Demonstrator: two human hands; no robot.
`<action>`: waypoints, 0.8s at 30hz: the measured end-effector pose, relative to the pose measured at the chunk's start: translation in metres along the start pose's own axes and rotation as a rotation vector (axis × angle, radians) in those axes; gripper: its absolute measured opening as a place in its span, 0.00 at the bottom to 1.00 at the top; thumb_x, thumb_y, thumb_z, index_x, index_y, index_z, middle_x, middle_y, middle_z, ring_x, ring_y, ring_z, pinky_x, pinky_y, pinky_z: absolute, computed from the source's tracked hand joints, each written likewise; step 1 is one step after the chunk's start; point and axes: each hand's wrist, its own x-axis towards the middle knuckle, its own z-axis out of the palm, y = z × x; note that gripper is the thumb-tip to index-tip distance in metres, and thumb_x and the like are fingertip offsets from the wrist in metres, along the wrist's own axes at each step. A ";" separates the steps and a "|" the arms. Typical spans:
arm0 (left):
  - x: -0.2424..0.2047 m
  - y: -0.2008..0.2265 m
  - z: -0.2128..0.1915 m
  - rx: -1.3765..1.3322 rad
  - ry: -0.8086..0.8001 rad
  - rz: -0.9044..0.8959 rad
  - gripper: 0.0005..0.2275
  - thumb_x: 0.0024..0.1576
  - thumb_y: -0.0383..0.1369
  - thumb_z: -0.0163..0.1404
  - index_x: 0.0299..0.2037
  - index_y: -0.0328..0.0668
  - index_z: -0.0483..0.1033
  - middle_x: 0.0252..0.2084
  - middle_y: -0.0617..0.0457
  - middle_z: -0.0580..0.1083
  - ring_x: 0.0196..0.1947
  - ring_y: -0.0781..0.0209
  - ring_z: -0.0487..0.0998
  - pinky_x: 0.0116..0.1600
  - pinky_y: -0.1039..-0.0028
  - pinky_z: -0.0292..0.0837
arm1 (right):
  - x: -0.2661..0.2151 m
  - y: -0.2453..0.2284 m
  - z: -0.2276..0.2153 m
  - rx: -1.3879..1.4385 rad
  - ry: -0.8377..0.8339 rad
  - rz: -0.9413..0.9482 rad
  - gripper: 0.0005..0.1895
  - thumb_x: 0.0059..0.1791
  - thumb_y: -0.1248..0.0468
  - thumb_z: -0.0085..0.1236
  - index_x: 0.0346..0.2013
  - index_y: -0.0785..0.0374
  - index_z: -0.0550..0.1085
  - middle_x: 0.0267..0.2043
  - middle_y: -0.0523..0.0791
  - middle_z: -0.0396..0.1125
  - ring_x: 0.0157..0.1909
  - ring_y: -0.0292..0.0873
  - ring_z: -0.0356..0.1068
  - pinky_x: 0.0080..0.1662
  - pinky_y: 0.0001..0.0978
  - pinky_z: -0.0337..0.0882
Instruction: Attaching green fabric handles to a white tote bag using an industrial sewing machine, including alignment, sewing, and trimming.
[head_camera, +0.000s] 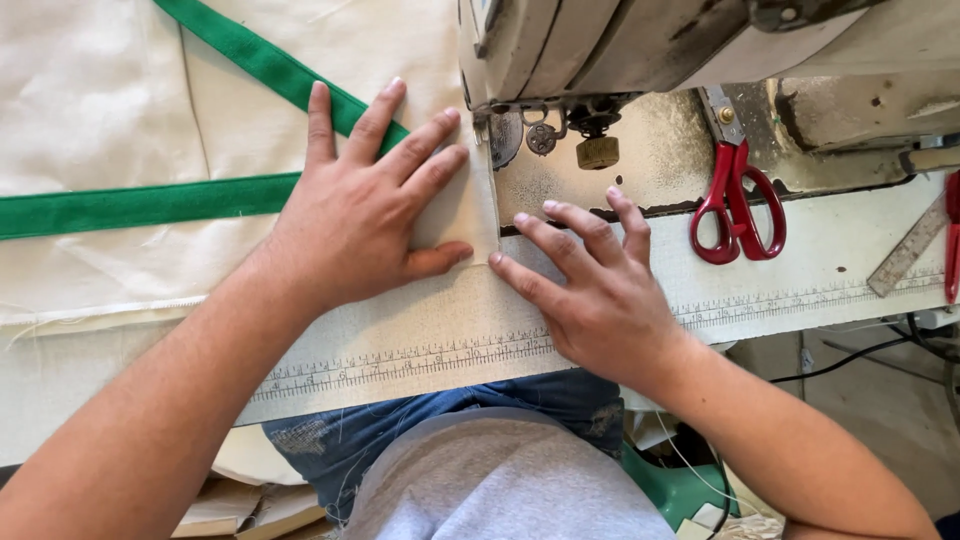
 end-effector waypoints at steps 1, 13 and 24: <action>0.002 -0.003 0.001 -0.008 0.027 0.002 0.40 0.60 0.67 0.42 0.73 0.44 0.69 0.78 0.48 0.64 0.78 0.29 0.54 0.70 0.20 0.33 | 0.002 0.004 0.002 -0.021 0.001 -0.009 0.22 0.51 0.65 0.55 0.60 0.49 0.78 0.67 0.49 0.67 0.68 0.55 0.65 0.69 0.66 0.50; 0.042 -0.043 -0.001 -0.031 -0.017 -0.039 0.39 0.59 0.70 0.39 0.73 0.55 0.69 0.79 0.47 0.60 0.78 0.28 0.46 0.66 0.17 0.29 | 0.031 0.049 0.020 -0.090 -0.019 -0.020 0.29 0.50 0.66 0.61 0.67 0.47 0.76 0.73 0.47 0.61 0.71 0.45 0.63 0.65 0.72 0.54; 0.076 -0.062 -0.026 -0.036 -0.165 -0.207 0.41 0.55 0.72 0.36 0.77 0.70 0.55 0.81 0.52 0.52 0.79 0.30 0.40 0.69 0.22 0.21 | 0.026 0.072 -0.107 0.230 -0.283 0.262 0.24 0.53 0.60 0.55 0.66 0.53 0.74 0.59 0.46 0.67 0.63 0.49 0.62 0.67 0.49 0.59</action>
